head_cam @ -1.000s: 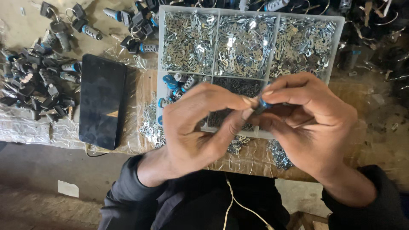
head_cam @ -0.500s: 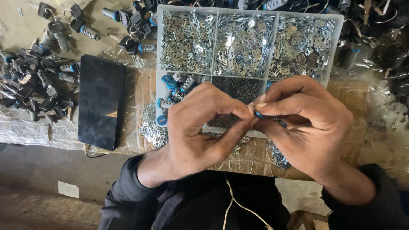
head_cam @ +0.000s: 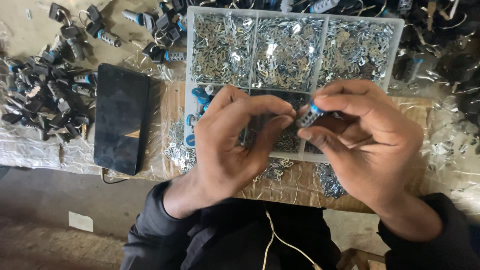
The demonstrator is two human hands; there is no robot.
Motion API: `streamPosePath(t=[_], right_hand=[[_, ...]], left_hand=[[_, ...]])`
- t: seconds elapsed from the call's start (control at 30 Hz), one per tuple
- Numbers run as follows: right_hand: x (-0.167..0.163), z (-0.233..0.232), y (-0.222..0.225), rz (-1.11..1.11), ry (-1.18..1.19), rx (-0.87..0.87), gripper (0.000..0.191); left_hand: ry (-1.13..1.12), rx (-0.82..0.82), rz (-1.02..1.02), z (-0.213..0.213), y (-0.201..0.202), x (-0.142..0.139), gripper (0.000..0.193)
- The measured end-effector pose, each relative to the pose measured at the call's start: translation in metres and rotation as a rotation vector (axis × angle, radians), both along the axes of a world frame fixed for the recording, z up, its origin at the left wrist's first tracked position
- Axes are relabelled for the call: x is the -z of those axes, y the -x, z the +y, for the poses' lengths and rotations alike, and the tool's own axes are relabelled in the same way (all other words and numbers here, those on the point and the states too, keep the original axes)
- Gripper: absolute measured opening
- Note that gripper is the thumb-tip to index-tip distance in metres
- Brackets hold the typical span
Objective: The person assembles small cam lock cylinders at a workbench. They hold a lock body in one hand, insert small metal pins and components into it with the other hand, and place finished assemblies into a compartmented plastic tray, repeating the cycle with parts picked from piles on the table.
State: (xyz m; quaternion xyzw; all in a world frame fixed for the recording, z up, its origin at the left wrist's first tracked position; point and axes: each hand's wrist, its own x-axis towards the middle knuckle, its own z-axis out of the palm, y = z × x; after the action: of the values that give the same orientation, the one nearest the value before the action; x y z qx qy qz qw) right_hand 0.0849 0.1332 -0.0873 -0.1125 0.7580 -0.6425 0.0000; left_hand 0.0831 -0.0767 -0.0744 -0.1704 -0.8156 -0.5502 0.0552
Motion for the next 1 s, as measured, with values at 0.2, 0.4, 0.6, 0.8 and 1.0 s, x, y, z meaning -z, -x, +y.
streamPosePath(t=[0.2,0.4,0.6,0.8,1.0], right_hand=[[-0.003,-0.002,-0.001,0.064,-0.007,-0.078,0.024],[-0.002,-0.003,-0.002,-0.007,0.074,-0.074,0.025],[0.000,-0.004,-0.002,0.001,0.076,-0.057,0.027],[-0.005,-0.001,0.003,-0.060,0.111,0.038,0.033],[-0.008,-0.002,0.002,-0.046,0.079,0.000,0.032]], left_hand=[[-0.266,0.054,-0.109,0.002,-0.006,0.009,0.020],[-0.194,0.046,-0.069,0.000,-0.013,0.008,0.023],[-0.219,0.098,-0.104,0.001,0.001,0.001,0.023],[0.434,0.056,0.218,0.005,0.009,-0.005,0.025],[0.192,0.004,-0.042,0.001,0.004,-0.009,0.020]])
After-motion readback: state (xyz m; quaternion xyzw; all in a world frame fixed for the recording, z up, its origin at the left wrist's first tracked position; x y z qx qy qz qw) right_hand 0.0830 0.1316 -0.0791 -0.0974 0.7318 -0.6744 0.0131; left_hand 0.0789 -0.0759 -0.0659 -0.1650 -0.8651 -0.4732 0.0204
